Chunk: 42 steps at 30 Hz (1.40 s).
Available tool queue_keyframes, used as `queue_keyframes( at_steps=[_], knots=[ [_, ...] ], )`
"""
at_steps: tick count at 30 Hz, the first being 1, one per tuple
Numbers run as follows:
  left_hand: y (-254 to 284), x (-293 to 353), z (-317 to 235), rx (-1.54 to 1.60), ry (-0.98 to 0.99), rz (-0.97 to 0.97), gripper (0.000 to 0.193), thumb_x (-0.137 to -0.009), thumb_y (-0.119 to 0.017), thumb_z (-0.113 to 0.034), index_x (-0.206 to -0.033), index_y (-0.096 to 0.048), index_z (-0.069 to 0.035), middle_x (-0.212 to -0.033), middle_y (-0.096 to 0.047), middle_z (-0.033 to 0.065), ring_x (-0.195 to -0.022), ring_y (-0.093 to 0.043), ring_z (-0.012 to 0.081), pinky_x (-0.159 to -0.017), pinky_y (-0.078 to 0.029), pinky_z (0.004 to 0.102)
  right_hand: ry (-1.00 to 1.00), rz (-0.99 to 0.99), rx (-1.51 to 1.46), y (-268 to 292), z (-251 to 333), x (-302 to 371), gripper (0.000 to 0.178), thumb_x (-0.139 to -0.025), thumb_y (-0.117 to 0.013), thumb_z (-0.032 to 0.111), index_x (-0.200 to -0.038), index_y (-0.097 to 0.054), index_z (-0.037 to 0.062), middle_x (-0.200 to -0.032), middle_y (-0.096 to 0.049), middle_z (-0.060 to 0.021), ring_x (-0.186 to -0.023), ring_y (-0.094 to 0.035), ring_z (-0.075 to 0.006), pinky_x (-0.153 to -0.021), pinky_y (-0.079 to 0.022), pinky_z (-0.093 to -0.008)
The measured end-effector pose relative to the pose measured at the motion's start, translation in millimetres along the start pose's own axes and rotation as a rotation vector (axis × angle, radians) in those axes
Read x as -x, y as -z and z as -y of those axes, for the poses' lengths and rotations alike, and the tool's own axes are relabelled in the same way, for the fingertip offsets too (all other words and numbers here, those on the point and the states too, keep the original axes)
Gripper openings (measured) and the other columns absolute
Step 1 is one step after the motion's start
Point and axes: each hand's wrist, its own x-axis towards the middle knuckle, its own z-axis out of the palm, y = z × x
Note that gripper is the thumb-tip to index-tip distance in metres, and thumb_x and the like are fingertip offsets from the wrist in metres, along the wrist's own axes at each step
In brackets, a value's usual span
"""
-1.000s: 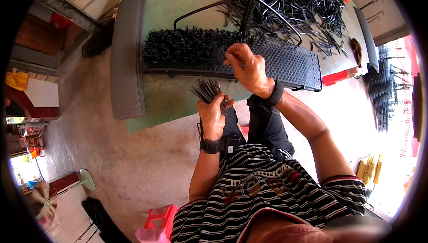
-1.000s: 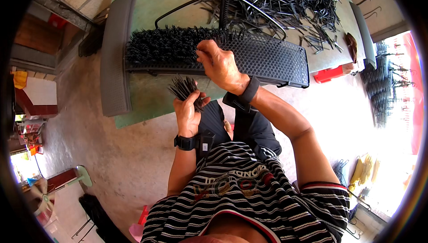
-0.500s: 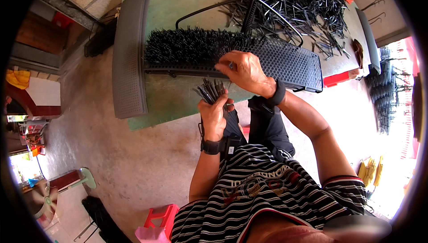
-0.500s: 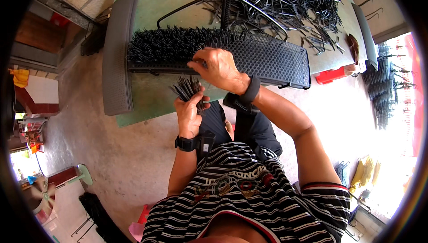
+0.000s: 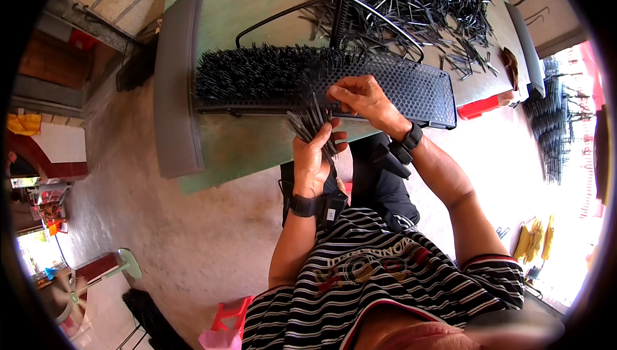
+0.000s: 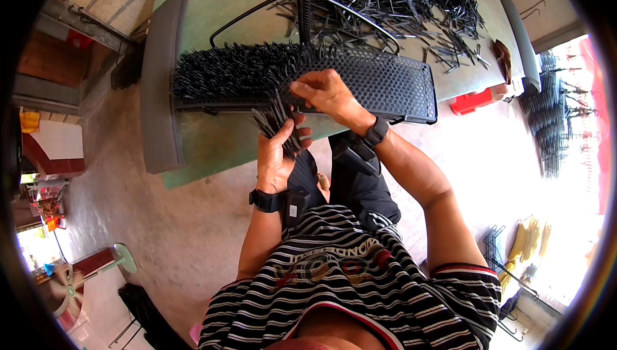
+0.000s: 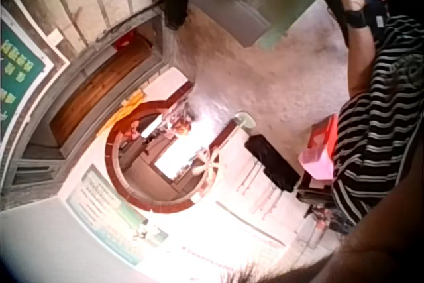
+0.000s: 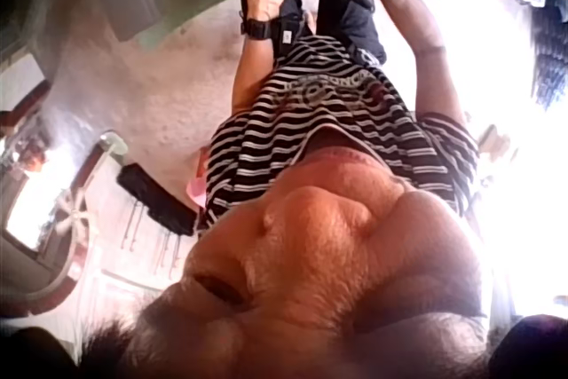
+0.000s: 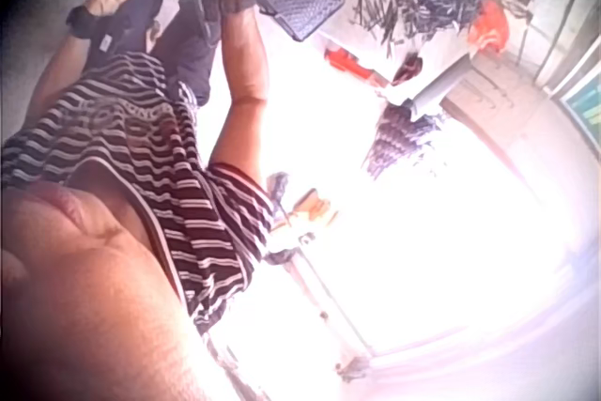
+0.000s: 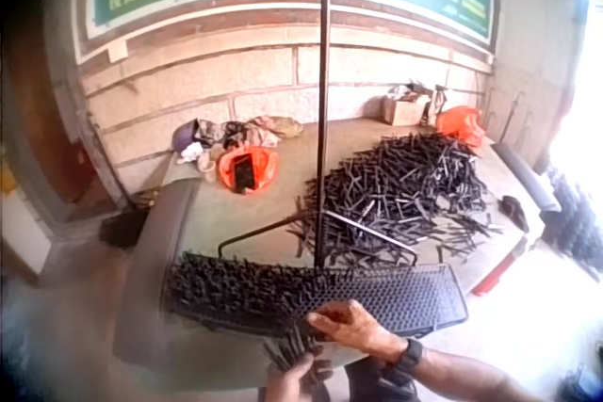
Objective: The person inserts black plastic bristles into a perforated broom head base. They pick up bundles of bristles from a pile on the table and push them into the holes of the base, working methodically to fill the surface.
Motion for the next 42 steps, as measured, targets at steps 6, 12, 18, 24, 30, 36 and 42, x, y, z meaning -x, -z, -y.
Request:
queue_keyframes(
  at_steps=[6,12,18,24,30,36,42],
  knots=[
    [-2,-3,3,-0.111,0.049,0.069,0.026,-0.086,-0.062,-0.010,-0.110,-0.056,-0.004,-0.094,-0.065,0.0118,-0.071,-0.064,0.0209,-0.060,-0.054,0.0318,0.121,-0.067,0.020,1,-13,-3,0.021,-0.087,-0.061,0.019,-0.090,-0.065,-0.0017,-0.069,-0.060,0.0000,-0.060,-0.051,-0.0042,-0.054,-0.043,-0.0204],
    [-4,-8,0,-0.086,0.091,0.021,0.030,-0.083,-0.065,-0.008,-0.112,-0.056,-0.004,-0.094,-0.065,0.0119,-0.069,-0.064,0.0197,-0.058,-0.052,0.0298,0.104,-0.119,0.046,1,-11,3,0.019,-0.086,-0.059,0.015,-0.090,-0.063,-0.0033,-0.071,-0.061,-0.0013,-0.059,-0.052,-0.0054,-0.055,-0.043,-0.0206],
    [2,-13,14,-0.195,0.126,0.053,0.031,-0.082,-0.062,-0.001,-0.113,-0.056,-0.002,-0.092,-0.065,0.0112,-0.069,-0.065,0.0198,-0.060,-0.052,0.0289,0.196,-0.283,0.076,8,-22,2,0.017,-0.088,-0.057,0.014,-0.090,-0.058,-0.0024,-0.068,-0.059,-0.0017,-0.057,-0.052,-0.0061,-0.051,-0.041,-0.0206],
    [7,-16,19,-0.062,0.164,0.024,0.027,-0.083,-0.061,-0.005,-0.110,-0.058,-0.002,-0.091,-0.065,0.0112,-0.071,-0.065,0.0222,-0.064,-0.054,0.0329,0.458,-0.533,-0.205,-4,-5,20,0.010,-0.092,-0.046,0.005,-0.091,-0.054,-0.0011,-0.072,-0.061,-0.0048,-0.058,-0.058,-0.0086,-0.051,-0.044,-0.0224],
    [2,-21,16,0.067,0.161,-0.045,0.025,-0.084,-0.063,-0.012,-0.106,-0.059,-0.002,-0.088,-0.065,0.0116,-0.070,-0.065,0.0242,-0.057,-0.055,0.0325,1.033,0.113,0.804,13,-39,53,0.035,-0.063,-0.062,-0.005,-0.098,-0.060,-0.0001,-0.107,-0.055,-0.0170,-0.085,-0.061,-0.0327,-0.068,-0.054,-0.0375],
    [7,-23,19,-0.165,0.119,0.001,0.023,-0.079,-0.070,-0.009,-0.099,-0.062,-0.003,-0.082,-0.066,0.0092,-0.058,-0.061,0.0160,-0.048,-0.048,0.0270,0.438,-0.193,0.374,15,-17,42,0.019,-0.080,-0.060,0.003,-0.097,-0.061,-0.0045,-0.088,-0.063,-0.0162,-0.070,-0.063,-0.0256,-0.060,-0.050,-0.0322],
    [1,-11,14,-0.300,0.074,0.050,0.018,-0.078,-0.069,-0.006,-0.093,-0.063,-0.001,-0.078,-0.066,0.0085,-0.054,-0.059,0.0137,-0.046,-0.045,0.0255,0.156,-0.006,0.236,17,-3,-14,0.019,-0.080,-0.066,0.013,-0.088,-0.066,-0.0034,-0.075,-0.067,-0.0080,-0.068,-0.062,-0.0121,-0.062,-0.049,-0.0260]
  ],
)
